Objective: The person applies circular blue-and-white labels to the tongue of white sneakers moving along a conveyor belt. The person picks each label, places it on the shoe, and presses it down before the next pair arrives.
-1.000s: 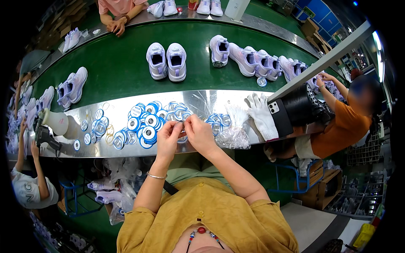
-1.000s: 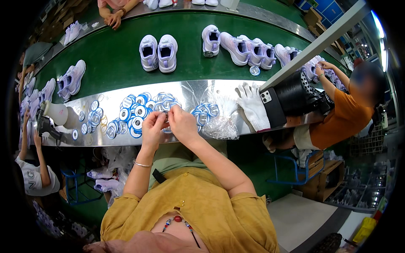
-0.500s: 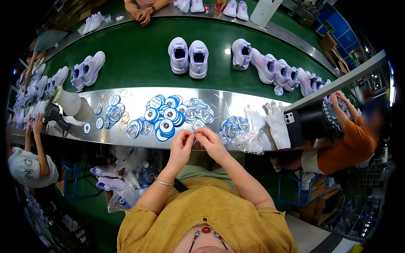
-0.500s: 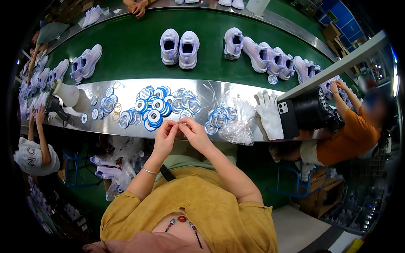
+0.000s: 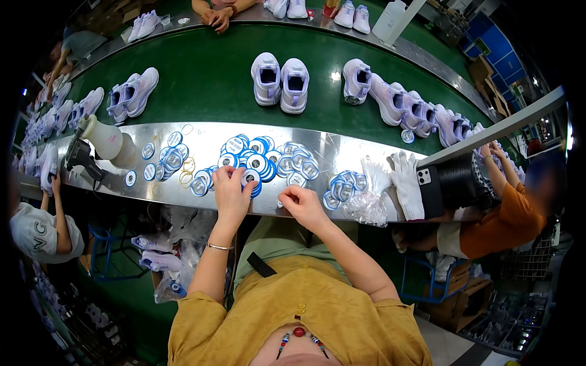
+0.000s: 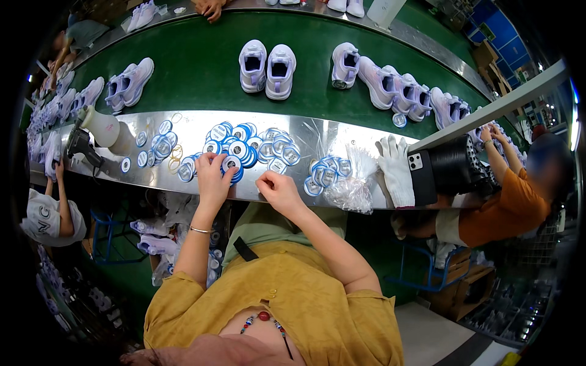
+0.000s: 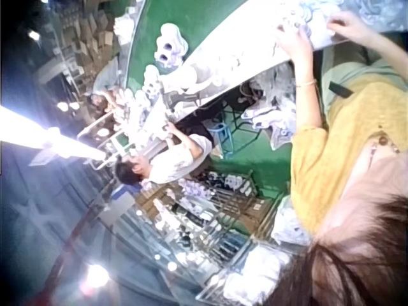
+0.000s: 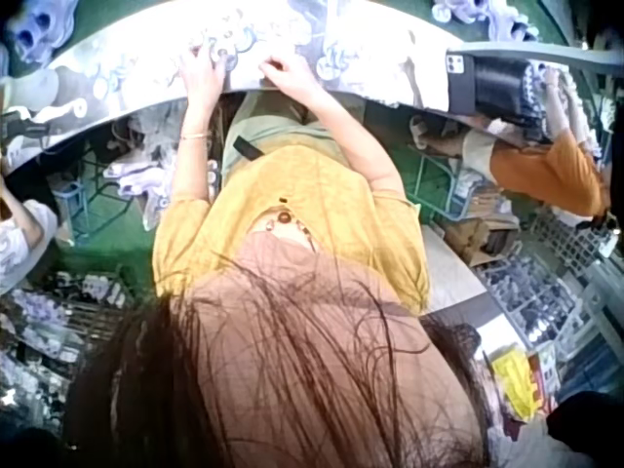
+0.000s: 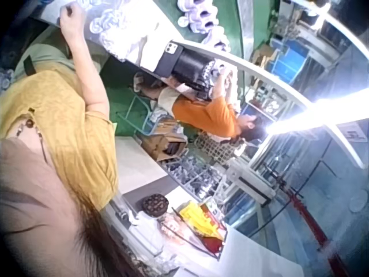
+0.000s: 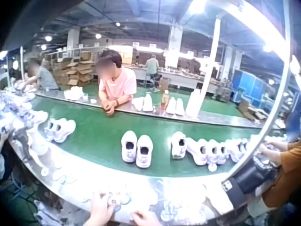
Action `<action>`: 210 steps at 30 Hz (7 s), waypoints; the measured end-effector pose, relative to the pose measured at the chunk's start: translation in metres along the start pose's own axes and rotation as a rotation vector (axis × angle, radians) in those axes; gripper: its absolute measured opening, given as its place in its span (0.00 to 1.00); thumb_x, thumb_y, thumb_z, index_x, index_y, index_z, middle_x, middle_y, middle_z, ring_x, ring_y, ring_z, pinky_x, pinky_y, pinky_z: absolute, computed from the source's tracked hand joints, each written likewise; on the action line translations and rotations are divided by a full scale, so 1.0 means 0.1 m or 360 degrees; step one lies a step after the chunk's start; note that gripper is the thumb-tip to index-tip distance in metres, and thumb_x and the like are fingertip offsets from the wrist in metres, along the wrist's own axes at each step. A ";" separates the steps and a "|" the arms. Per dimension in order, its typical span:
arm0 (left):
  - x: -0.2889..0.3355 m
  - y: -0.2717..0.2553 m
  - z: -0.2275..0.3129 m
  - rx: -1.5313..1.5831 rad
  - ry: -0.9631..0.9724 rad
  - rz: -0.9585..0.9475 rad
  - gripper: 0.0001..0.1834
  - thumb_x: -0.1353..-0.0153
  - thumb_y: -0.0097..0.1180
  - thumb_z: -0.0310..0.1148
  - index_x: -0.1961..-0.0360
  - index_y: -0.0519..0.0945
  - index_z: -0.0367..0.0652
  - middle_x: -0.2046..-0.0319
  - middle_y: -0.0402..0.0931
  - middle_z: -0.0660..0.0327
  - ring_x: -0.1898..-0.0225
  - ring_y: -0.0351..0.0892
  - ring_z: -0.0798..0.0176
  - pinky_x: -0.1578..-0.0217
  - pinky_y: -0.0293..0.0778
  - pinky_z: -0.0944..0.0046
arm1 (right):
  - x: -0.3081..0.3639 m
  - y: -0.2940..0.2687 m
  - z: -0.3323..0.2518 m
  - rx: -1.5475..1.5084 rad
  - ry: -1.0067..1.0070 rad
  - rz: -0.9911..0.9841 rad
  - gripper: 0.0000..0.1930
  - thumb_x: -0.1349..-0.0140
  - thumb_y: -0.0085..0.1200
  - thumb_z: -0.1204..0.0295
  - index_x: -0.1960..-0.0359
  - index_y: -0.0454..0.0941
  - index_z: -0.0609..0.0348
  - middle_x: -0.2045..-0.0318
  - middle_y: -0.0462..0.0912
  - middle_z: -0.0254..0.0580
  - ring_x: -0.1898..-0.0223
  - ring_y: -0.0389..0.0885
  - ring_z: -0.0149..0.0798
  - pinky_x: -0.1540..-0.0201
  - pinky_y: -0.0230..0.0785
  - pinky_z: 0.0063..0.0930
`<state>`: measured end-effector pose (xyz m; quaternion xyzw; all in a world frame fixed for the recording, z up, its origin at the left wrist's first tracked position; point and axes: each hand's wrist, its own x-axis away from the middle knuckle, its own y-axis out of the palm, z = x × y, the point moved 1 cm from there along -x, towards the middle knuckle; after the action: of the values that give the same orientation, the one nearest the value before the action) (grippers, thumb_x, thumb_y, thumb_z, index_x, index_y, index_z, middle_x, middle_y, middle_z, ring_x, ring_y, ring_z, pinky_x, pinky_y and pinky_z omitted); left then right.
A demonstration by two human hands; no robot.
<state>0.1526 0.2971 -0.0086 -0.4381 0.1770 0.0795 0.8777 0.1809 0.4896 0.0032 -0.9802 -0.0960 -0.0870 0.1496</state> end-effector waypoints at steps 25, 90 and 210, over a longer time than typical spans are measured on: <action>-0.10 -0.11 0.48 0.2226 -0.0936 -0.0194 0.05 0.41 0.55 0.23 0.65 0.71 0.37 0.68 0.77 0.60 0.67 0.79 0.69 0.66 0.81 0.68 | -0.08 0.08 -0.57 0.0328 -0.0563 0.0577 0.06 0.44 0.52 0.74 0.78 0.72 0.61 0.82 0.75 0.45 0.79 0.76 0.47 0.77 0.66 0.36; -0.51 -0.41 -0.54 0.1437 -0.0844 -0.0230 0.06 0.42 0.58 0.28 0.68 0.75 0.37 0.77 0.73 0.67 0.79 0.66 0.77 0.79 0.62 0.77 | -0.24 -0.04 -0.32 -0.0925 0.0384 -0.0180 0.05 0.39 0.54 0.72 0.69 0.76 0.60 0.73 0.76 0.36 0.77 0.71 0.23 0.76 0.60 0.16; 0.30 1.01 2.38 0.1169 0.0421 -0.0743 0.15 0.39 0.53 0.30 0.52 0.77 0.38 0.63 0.74 0.57 0.62 0.73 0.58 0.62 0.68 0.62 | 0.98 -2.00 -0.10 0.0334 -0.0503 0.1107 0.03 0.43 0.54 0.78 0.69 0.77 0.64 0.77 0.77 0.41 0.75 0.76 0.36 0.73 0.67 0.27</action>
<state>0.2076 0.5470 0.0369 -0.1323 0.2007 -0.2452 0.9392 0.2309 0.6896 0.0877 -0.9350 0.2116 0.1312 0.2528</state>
